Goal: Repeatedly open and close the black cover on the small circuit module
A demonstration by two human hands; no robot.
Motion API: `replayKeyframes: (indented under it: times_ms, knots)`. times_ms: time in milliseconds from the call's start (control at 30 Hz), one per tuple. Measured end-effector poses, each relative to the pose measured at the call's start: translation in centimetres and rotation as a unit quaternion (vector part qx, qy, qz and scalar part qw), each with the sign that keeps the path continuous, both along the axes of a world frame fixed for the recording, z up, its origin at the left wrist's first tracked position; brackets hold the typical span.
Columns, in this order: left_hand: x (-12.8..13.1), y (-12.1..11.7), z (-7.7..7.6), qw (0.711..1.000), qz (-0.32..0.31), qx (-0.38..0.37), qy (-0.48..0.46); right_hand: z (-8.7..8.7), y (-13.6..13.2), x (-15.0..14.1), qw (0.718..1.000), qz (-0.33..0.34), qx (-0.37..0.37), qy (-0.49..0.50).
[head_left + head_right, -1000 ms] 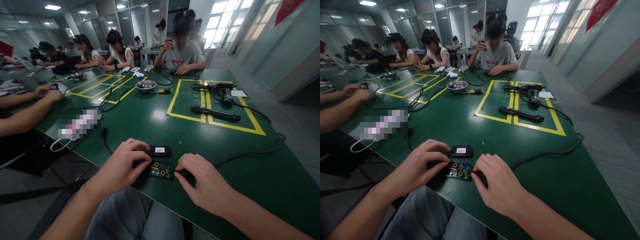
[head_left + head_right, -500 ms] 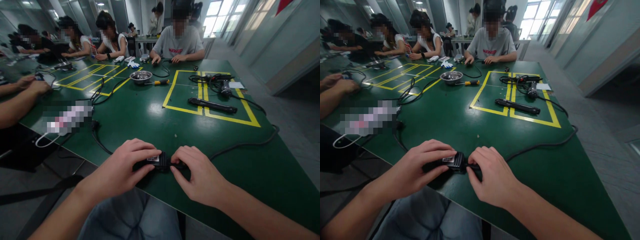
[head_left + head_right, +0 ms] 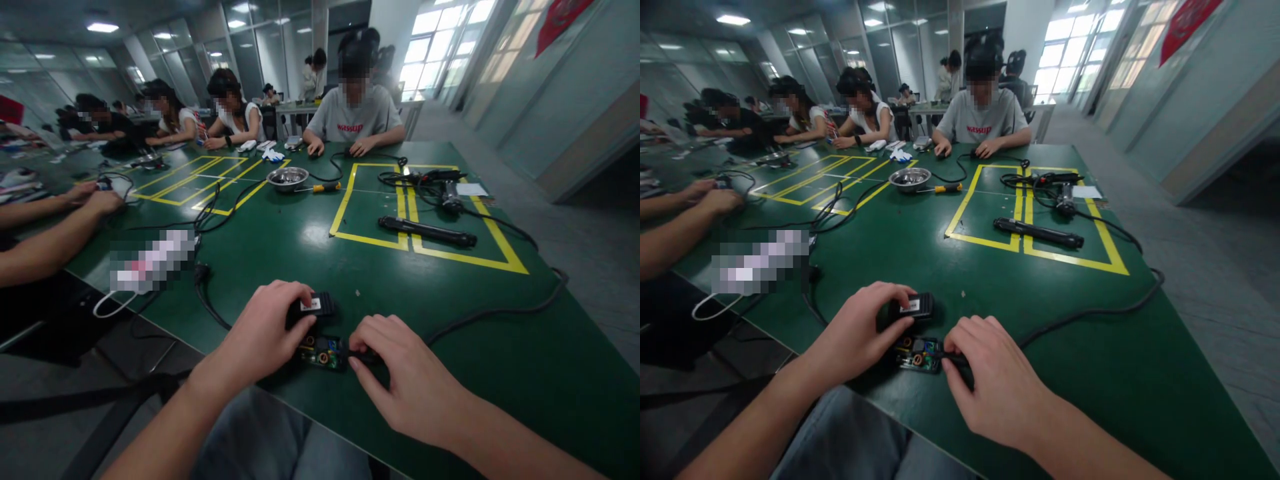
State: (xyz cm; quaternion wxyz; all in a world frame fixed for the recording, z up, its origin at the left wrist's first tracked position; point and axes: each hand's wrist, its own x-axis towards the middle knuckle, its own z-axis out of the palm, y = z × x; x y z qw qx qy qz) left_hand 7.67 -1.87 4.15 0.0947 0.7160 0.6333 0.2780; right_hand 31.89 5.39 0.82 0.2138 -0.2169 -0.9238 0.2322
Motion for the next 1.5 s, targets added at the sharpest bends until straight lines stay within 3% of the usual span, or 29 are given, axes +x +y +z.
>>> replayKeyframes:
  times_ms: [67,167,333,500,600,733,1000,1233,1333,1433,1500]
  knots:
    - [-0.1,1.1,-0.5,0.999,0.019,-0.024,0.013,0.0,0.0,0.0,1.000,0.002,0.011,0.003]
    - [-0.4,1.1,-1.1,0.999,-0.006,-0.035,0.016,0.0,-0.2,-0.1,1.000,-0.002,0.022,0.003]
    - [-0.8,-2.8,-1.3,0.999,0.034,0.019,-0.002,-0.3,-0.4,-0.2,0.999,-0.013,0.039,-0.027]
    - [-1.9,-4.9,-2.3,0.999,-0.041,-0.016,0.028,-0.6,-0.3,-0.2,0.997,0.005,0.055,-0.047]
    - [-2.9,-4.4,-2.7,0.994,-0.077,-0.014,0.077,-0.7,-0.2,-0.2,0.997,0.003,0.060,-0.043]
    - [-3.3,-3.9,-2.2,0.990,-0.069,0.005,0.125,-0.5,-0.2,-0.2,0.997,-0.006,0.064,-0.034]
    - [-2.6,-4.5,-1.0,0.996,-0.088,-0.001,-0.005,0.5,0.0,0.2,1.000,0.017,0.024,0.011]
    - [-2.4,-4.4,0.5,0.986,-0.096,0.003,0.135,0.4,0.3,0.1,0.999,0.026,0.023,0.027]
    - [-1.6,-3.2,1.0,0.983,-0.081,0.021,0.163,0.4,0.3,0.0,0.999,0.024,0.017,0.023]
    - [-0.9,-0.9,0.2,0.993,-0.038,0.035,0.104,0.4,0.5,0.0,0.999,0.021,0.026,0.035]
    - [-0.6,0.5,-0.6,0.996,-0.042,0.011,0.080,0.3,0.6,0.1,0.998,0.016,0.030,0.044]
